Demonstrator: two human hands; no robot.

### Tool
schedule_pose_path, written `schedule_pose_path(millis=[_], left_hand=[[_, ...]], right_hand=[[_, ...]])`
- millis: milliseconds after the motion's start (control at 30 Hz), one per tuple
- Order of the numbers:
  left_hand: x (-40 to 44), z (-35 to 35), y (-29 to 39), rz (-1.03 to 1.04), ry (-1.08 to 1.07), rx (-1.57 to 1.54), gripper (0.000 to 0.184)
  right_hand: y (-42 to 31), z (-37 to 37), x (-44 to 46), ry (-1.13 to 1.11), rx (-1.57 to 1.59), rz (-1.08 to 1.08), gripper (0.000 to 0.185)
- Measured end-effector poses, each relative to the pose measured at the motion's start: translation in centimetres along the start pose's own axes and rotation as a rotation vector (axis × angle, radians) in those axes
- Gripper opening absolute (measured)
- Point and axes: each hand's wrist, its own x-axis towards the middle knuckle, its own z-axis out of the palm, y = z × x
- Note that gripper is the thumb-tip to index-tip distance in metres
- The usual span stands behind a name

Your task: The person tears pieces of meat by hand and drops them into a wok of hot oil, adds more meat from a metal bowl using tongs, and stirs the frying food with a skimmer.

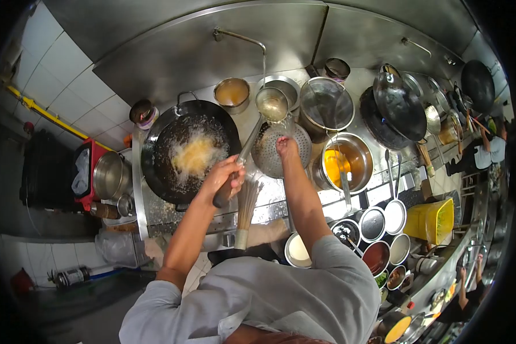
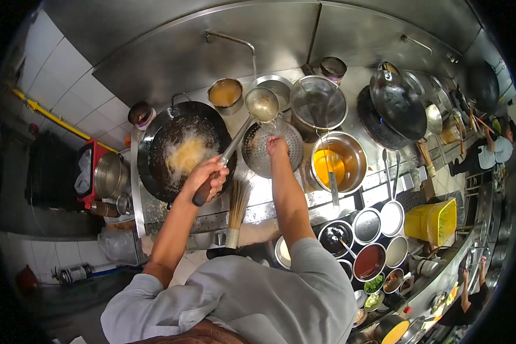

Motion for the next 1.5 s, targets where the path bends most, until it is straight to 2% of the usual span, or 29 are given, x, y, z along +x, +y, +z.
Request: schedule_pose_path(millis=[67,100,133,200,233,300,367,533,567,600,667,700,767,800,867,900,933,1000,1033,1067,1100,1133,1200,1267,1300,1367,1400,1467,1500], left_hand=[[-2.2,0.7,0.0,0.008,0.052,0.161,0.028],[-3.2,0.7,-0.1,0.023,0.088,0.22,0.037],[-4.1,0.8,-0.2,0.022,0.091,0.219,0.037],[-5.7,0.9,-0.2,0.063,0.085,0.46,0.048],[-6.4,0.9,-0.2,0.065,0.06,0.515,0.061],[-7.5,0.9,-0.9,0.075,0.085,0.616,0.062],[-8.4,0.9,-1.8,0.088,0.136,0.74,0.063],[-9.6,0.7,-3.5,0.036,0.213,0.957,0.063],[-9.5,0.7,-3.9,0.137,0.214,1.117,0.063],[-9.5,0.8,-4.2,0.125,0.238,1.218,0.065],[-9.4,1.6,-5.0,0.109,0.254,1.319,0.066],[-9.0,1.0,-6.4,0.166,0.258,1.347,0.066],[-7.9,-0.9,-9.3,0.279,0.26,1.371,0.069],[-7.2,-2.1,-10.9,0.279,0.247,1.37,0.069],[-6.2,-3.4,-13.5,0.435,0.278,1.506,0.069],[-6.1,-3.4,-14.4,0.345,0.275,1.507,0.069],[-5.9,-3.7,-15.4,0.35,0.261,1.504,0.069],[-5.4,-5.2,-18.6,0.535,0.284,1.492,0.064],[-5.4,-5.8,-19.9,0.445,0.253,1.552,0.069],[-5.6,-5.7,-20.6,0.442,0.234,1.549,0.069],[-5.7,-5.6,-21.3,0.287,0.214,1.604,0.072],[-6.0,-5.7,-21.9,0.135,0.191,1.658,0.076],[-5.2,-9.2,-26.0,0.216,0.115,1.728,0.08],[-5.0,-10.8,-28.6,0.248,0.058,1.678,0.079],[-5.2,-10.7,-29.3,0.168,0.041,1.684,0.077],[-5.2,-10.7,-29.7,0.161,-0.025,1.525,0.062],[-4.9,-12.2,-31.0,0.262,-0.069,1.556,0.058],[-3.2,-16.5,-34.6,0.534,-0.12,1.611,0.054],[-2.9,-17.6,-35.6,0.637,-0.19,1.519,0.054]], right_hand=[[0.2,-0.1,1.6,0.152,0.025,0.034,0.012],[0.5,-0.5,2.4,0.154,0.024,0.036,0.012],[0.8,-1.3,3.7,0.117,-0.018,-0.035,0.013],[1.8,-3.1,7.9,0.081,-0.061,-0.104,0.014],[2.2,-4.0,10.9,0.126,-0.079,-0.083,0.014],[1.4,-4.4,10.5,0.17,-0.101,-0.062,0.014],[-0.5,-3.5,4.4,-0.268,-0.281,-0.021,0.017],[-0.4,-1.0,6.1,-0.061,-0.248,-0.05,0.012],[-0.5,-0.9,5.9,-0.009,-0.237,-0.06,0.012],[-0.5,-1.4,5.4,-0.005,-0.235,-0.063,0.012],[-0.3,-1.3,1.1,-0.125,-0.373,-0.164,0.009],[-0.2,-0.7,-1.1,-0.121,-0.371,-0.172,0.009],[0.3,0.3,-5.6,0.103,-0.553,-0.12,0.03],[0.8,0.0,-7.0,0.109,-0.549,-0.13,0.03],[1.6,-1.7,-8.8,0.113,-0.355,-0.233,0.033],[1.8,-3.3,-9.6,0.006,-0.351,-0.242,0.031],[2.0,-4.5,-10.9,0.008,-0.348,-0.256,0.031],[2.9,-6.4,-14.0,0.019,-0.534,-0.325,0.029],[3.7,-7.1,-15.7,0.029,-0.529,-0.337,0.029],[4.5,-7.8,-17.3,0.053,-0.649,-0.487,0.026],[5.1,-8.6,-19.0,0.081,-0.767,-0.636,0.023],[5.4,-10.0,-19.5,0.096,-0.759,-0.649,0.023],[5.4,-13.4,-19.2,0.072,-1.027,-0.903,0.014],[5.7,-13.5,-23.4,0.119,-1.285,-0.938,0.032],[5.9,-13.8,-24.4,0.247,-1.838,-1.279,0.038],[7.6,-15.5,-24.1,0.266,-1.665,-1.076,0.033],[9.5,-14.1,-29.3,0.239,-1.458,-1.104,0.028],[11.7,-15.1,-29.9,0.173,-1.334,-1.288,0.008],[12.5,-15.2,-31.3,0.097,-1.296,-1.086,0.008]])
